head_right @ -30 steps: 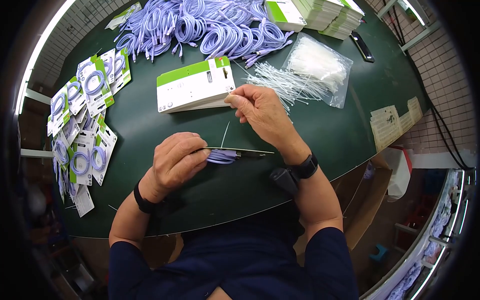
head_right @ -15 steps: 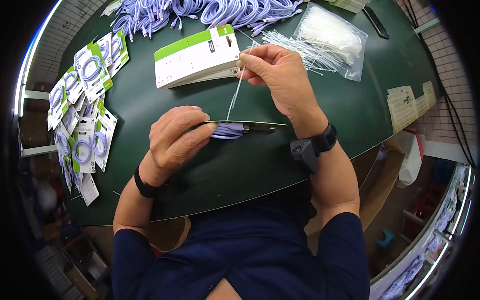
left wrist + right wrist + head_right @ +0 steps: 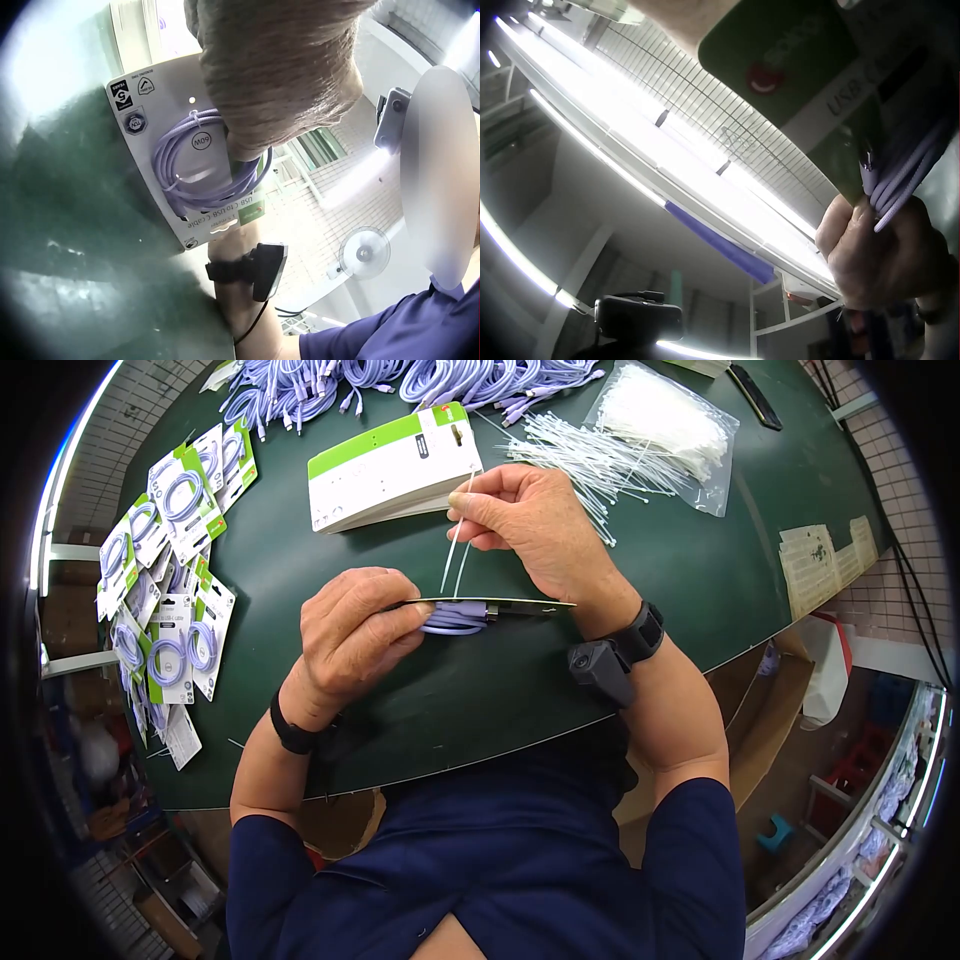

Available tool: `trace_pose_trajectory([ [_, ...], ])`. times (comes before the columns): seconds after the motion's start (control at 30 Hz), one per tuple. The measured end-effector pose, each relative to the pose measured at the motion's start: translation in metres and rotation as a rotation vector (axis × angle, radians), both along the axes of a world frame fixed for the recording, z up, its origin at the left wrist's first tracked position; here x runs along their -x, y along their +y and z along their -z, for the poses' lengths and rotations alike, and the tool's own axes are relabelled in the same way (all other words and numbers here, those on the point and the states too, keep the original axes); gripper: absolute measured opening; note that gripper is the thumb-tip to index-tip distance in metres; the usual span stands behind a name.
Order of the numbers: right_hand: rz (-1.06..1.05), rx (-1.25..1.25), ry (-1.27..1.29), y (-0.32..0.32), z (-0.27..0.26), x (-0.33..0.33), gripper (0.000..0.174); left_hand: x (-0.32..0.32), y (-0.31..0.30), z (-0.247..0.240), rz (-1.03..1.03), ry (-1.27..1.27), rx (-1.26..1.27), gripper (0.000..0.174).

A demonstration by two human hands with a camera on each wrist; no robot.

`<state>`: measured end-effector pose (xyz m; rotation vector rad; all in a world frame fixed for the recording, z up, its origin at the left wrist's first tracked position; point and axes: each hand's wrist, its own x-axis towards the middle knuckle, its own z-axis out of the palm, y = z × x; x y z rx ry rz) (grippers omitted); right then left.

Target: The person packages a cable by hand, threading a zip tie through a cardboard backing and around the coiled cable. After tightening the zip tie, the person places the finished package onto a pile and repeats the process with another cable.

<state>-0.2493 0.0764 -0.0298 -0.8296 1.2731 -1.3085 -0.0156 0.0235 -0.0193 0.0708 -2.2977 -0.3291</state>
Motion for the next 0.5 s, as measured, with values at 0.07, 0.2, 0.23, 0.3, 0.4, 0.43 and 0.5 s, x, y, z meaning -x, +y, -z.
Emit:
trace_pose_trajectory([
  [0.07,-0.026,-0.003,0.003,0.0004,0.0006,-0.0010,0.020,-0.0003,0.0002,0.0001,0.000,-0.001,-0.003,0.033],
  [0.2,-0.045,-0.009,0.022,0.0012,-0.0009,-0.0025,0.020,-0.0002,-0.0002,-0.0002,0.002,-0.001,-0.008,0.033],
  [0.23,-0.045,-0.009,0.022,0.0015,-0.0009,-0.0027,0.020,0.0000,-0.0001,0.0000,0.002,0.002,-0.008,0.033],
  [0.3,-0.068,-0.012,0.040,0.0020,-0.0002,-0.0031,0.019,0.0004,0.0000,0.0002,0.003,0.008,-0.007,0.032],
  [0.4,-0.122,-0.017,0.061,0.0025,-0.0035,-0.0045,0.017,0.0005,0.0002,-0.0004,-0.006,0.004,-0.013,0.032],
  [0.43,-0.164,-0.020,0.073,0.0025,-0.0057,-0.0050,0.015,0.0007,0.0003,-0.0007,-0.010,0.001,-0.016,0.031],
  [0.5,-0.206,-0.021,0.086,0.0022,-0.0056,-0.0045,0.013,0.0025,-0.0012,0.0002,-0.013,0.012,0.002,0.027],
])
